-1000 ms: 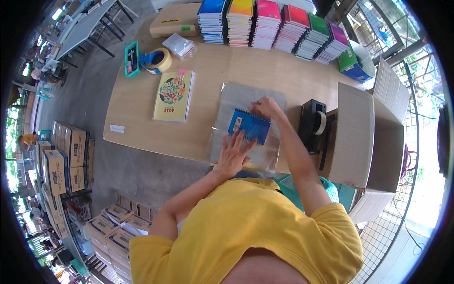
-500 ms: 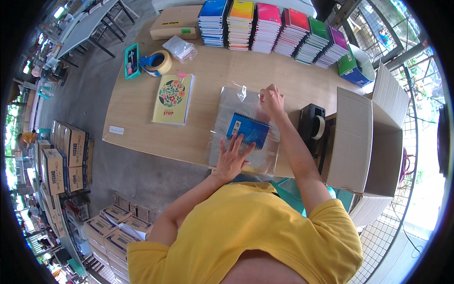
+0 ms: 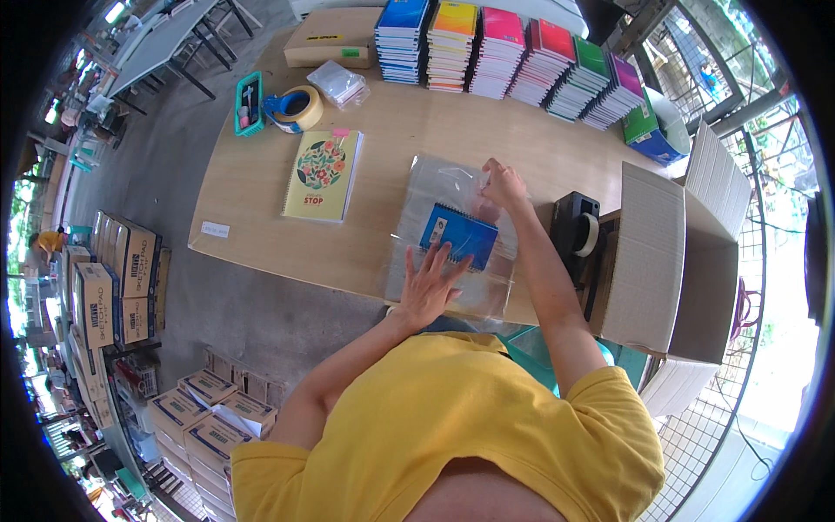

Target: The person selects several spiral notebooks of different colors from stacks on a table, aligns them, and places them into a plastic bag. Using a tape dispenser, the person seals the bag with tape before placing the packaged notebooks into a cardboard box.

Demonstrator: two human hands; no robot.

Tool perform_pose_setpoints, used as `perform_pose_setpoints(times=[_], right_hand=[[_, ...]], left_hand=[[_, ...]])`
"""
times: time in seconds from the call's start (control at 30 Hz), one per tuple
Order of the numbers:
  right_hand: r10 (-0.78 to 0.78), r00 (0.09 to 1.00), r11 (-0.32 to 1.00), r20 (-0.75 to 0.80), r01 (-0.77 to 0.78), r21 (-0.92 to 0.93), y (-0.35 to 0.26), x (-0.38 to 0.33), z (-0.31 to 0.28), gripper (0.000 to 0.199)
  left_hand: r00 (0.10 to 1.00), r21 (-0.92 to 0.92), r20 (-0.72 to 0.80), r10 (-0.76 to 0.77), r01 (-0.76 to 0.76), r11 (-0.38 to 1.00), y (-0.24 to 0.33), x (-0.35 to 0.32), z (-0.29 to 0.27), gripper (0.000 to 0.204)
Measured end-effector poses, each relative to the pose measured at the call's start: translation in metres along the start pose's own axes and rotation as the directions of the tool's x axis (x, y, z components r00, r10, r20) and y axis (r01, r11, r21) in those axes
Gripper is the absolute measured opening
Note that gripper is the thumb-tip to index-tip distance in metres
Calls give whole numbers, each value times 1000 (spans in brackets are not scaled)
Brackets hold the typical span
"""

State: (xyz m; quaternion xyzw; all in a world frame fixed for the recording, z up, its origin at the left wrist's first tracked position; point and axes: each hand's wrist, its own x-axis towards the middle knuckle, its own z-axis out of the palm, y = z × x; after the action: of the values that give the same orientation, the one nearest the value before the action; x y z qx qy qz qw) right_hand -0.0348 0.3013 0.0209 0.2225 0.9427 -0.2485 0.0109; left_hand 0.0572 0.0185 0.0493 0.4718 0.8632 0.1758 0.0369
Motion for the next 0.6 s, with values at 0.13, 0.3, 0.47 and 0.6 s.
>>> perform_pose_setpoints(times=[0.13,0.3,0.47,0.6], right_hand=[[-158,987,986,-12,157,-53,-17,-18,-14,21],[-224,972,969,-76,230,86,-33,-48,-21,18],[-230,968,969,-100,238,71,-38,-63,-24,13],[-326,930,945,-172,323,-44,-44,-72,-20,11]], left_hand=[[998,-16,-52,-39,38,999,1,3,0,81],[987,-37,-155,-40,34,999,2,6,8,83],[990,-4,-128,-61,61,998,3,11,9,84],[990,16,-131,-45,47,999,3,9,11,84]])
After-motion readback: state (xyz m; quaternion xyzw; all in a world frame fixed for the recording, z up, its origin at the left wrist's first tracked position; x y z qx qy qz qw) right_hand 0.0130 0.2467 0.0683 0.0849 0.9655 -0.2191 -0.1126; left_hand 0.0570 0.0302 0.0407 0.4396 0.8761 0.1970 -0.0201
